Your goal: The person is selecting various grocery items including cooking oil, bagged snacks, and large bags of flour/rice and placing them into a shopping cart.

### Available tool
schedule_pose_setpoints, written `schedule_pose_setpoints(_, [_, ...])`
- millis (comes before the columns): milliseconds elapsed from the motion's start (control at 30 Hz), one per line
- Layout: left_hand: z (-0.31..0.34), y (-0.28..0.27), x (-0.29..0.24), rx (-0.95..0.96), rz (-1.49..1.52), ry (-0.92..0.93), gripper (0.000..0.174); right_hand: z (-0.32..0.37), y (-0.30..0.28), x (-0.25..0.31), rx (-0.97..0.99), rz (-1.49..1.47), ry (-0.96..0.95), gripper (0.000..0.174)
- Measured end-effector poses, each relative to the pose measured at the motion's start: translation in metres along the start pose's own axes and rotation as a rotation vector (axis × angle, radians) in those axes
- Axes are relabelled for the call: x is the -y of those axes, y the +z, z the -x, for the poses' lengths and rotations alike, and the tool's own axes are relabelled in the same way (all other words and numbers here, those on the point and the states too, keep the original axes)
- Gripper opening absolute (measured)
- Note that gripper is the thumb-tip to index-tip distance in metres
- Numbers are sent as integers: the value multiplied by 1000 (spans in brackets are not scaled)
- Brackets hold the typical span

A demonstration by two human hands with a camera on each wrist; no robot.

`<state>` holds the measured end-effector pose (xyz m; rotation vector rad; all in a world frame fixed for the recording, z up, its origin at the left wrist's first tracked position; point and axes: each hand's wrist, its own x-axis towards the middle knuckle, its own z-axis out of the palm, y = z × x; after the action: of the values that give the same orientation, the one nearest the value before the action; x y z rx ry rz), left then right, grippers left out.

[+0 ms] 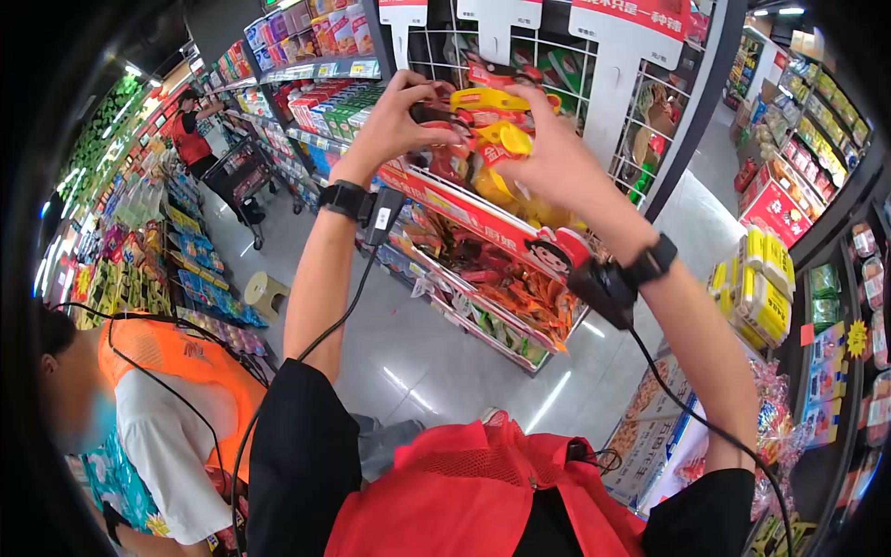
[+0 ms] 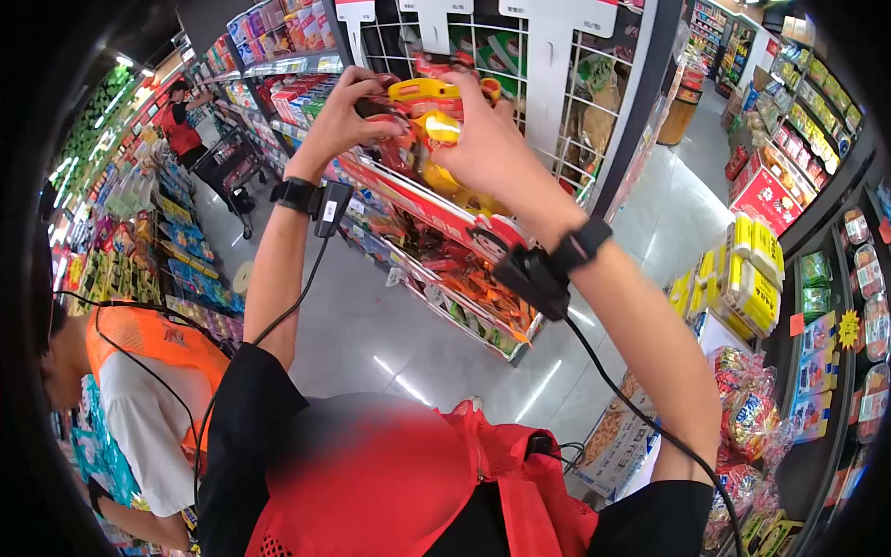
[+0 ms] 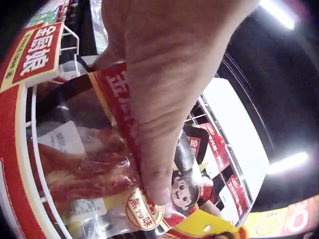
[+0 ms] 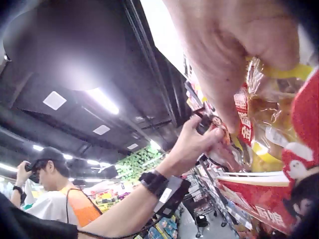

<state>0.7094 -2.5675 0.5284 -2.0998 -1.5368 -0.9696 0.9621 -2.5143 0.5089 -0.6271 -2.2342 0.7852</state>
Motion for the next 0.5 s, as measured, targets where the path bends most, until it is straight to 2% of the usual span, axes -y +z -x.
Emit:
schedule_pose_setpoints(67, [4,0,3,19,77,-12,56,-15,20,-7,-73,19,-54,80])
schedule_pose_setpoints(133, [8,4,3,51,158,-38,68,-18,30,-10,-163,44,-113,78])
schedule_pose_setpoints(167, [4,-6,-1,27,189,-61,82,-18,32,-9,-243,70,-145,76])
schedule_pose_setpoints(200, [2,-9,10,20,196,-48,82,-17,29,-5,-322,103,-179,74])
schedule_pose_setpoints(267, [-4,-16,38,-28,-118,17,86,-19,28,3,-341,72,-191,63])
schedule_pose_setpoints(300, [-13,-22,38,53,-62,15,82,-21,28,3,-309,74,-195,62])
schedule_pose_setpoints(333, [-19,-17,46,178,-35,17,87,-23,29,0,-276,77,-198,62])
schedule_pose_setpoints(400, [-27,-9,49,97,-48,127,84,-22,24,12,-264,105,-96,58])
schedule_pose_setpoints(433, [-31,-9,54,115,23,81,82,-20,24,15,-269,116,-103,57])
schedule_pose_setpoints(500, [-22,-16,45,95,-21,-20,79,-18,30,20,-292,147,-151,55])
